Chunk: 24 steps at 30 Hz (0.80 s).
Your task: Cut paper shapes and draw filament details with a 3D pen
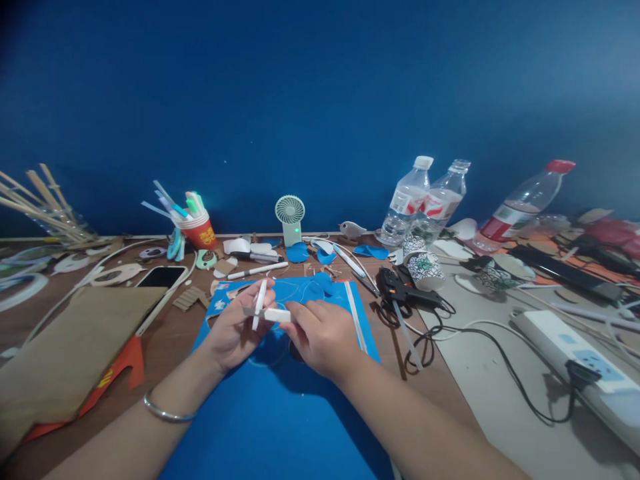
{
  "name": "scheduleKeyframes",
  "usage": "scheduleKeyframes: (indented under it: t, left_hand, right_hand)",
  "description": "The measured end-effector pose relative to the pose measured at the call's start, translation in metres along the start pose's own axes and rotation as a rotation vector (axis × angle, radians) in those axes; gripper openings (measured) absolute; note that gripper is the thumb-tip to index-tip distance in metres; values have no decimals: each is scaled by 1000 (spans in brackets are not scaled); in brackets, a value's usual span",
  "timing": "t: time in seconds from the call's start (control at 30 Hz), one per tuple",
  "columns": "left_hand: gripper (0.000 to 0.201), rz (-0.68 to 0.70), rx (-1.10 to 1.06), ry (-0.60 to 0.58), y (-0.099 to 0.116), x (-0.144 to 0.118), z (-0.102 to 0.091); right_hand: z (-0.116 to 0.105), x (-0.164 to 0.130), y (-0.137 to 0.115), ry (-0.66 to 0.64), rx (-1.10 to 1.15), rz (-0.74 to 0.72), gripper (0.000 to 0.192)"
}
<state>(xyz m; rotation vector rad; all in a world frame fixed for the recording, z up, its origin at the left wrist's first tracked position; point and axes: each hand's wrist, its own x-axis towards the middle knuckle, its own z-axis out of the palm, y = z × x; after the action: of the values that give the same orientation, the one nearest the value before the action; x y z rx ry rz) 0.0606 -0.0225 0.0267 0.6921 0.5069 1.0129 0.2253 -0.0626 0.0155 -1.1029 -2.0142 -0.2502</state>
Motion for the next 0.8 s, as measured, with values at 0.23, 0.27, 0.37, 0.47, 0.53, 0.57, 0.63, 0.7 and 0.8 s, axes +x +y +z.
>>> scheduleKeyframes:
  t: [0.23,0.27,0.37,0.47,0.53,0.57,0.63,0.7,0.8]
  left_hand:
    - [27,-24,0,8,0,0,2]
    - [27,-20,-2,10,0,0,1]
    - [29,-17,2,23,1,-1,1]
    - [28,-34,21,27,2,-2,4]
    - [29,-39,28,23,2,-2,5]
    - [29,-37,27,20,1,-3,5]
    - [28,-25,22,16,2,-3,5]
    - [28,-14,17,15,2,-3,4]
    - [29,-21,30,9,1,-2,3]
  right_hand:
    - [-1,0,-1,-5,27,14,30]
    - [-1,0,-1,-10,32,16,30]
    - [-2,-1,-1,-25,47,23,30]
    - [-2,-2,0,-31,68,31,30]
    - [-2,-2,0,-33,84,36,30]
    - [-2,-2,0,-34,89,39,30]
    - [-1,-3,1,-39,97,45,29]
    - [-1,-3,1,-52,106,49,29]
    - [-1,-4,2,-70,124,55,30]
